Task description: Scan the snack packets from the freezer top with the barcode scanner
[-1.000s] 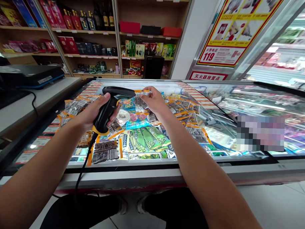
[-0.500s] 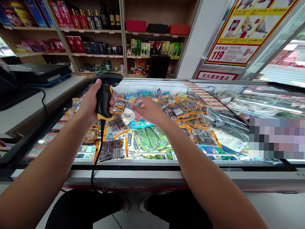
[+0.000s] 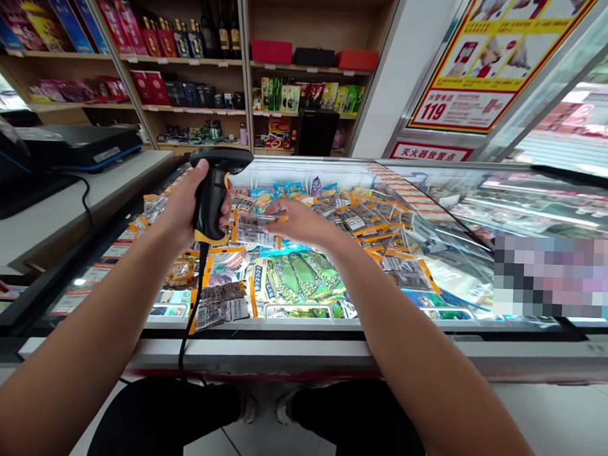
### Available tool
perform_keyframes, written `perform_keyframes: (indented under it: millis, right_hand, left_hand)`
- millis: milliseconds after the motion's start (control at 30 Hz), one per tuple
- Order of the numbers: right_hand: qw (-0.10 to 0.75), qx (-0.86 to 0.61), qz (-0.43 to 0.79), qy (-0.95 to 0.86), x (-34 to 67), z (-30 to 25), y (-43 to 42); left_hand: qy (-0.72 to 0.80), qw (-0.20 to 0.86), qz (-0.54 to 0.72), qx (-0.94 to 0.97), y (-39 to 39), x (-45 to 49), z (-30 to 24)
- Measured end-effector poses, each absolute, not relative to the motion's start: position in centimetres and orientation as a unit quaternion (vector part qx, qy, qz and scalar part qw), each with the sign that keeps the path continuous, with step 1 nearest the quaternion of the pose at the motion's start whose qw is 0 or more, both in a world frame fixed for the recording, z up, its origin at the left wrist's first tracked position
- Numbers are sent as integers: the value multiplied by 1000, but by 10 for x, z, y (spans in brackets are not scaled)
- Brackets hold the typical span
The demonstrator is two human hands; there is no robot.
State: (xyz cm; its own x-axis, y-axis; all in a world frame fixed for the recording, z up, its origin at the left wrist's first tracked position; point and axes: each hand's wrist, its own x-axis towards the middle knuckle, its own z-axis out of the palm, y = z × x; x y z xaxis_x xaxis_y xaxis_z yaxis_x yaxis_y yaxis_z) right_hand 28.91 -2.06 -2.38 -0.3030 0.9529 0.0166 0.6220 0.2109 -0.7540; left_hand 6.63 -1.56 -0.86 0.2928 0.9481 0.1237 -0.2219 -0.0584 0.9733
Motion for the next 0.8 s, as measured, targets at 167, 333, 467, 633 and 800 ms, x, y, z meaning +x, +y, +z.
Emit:
perform_keyframes:
  millis: [167, 333, 467, 633, 800]
  right_hand:
    - [455, -536, 338, -626, 303, -21, -8]
    - [604, -483, 393, -497, 302, -30, 3]
    - [615, -474, 394, -492, 299, -30, 4]
    - [586, -502, 370, -517, 298, -28, 3]
    - [575, -502, 352, -542, 298, -29, 3]
  left_hand:
    - [335, 608, 420, 584, -21, 68, -9]
    - [295, 637, 431, 568, -21, 75, -18]
    - [272, 667, 452, 526, -20, 81, -22]
    - [263, 698, 467, 475, -20, 82, -20]
    - [270, 700, 476, 459, -19, 80, -17]
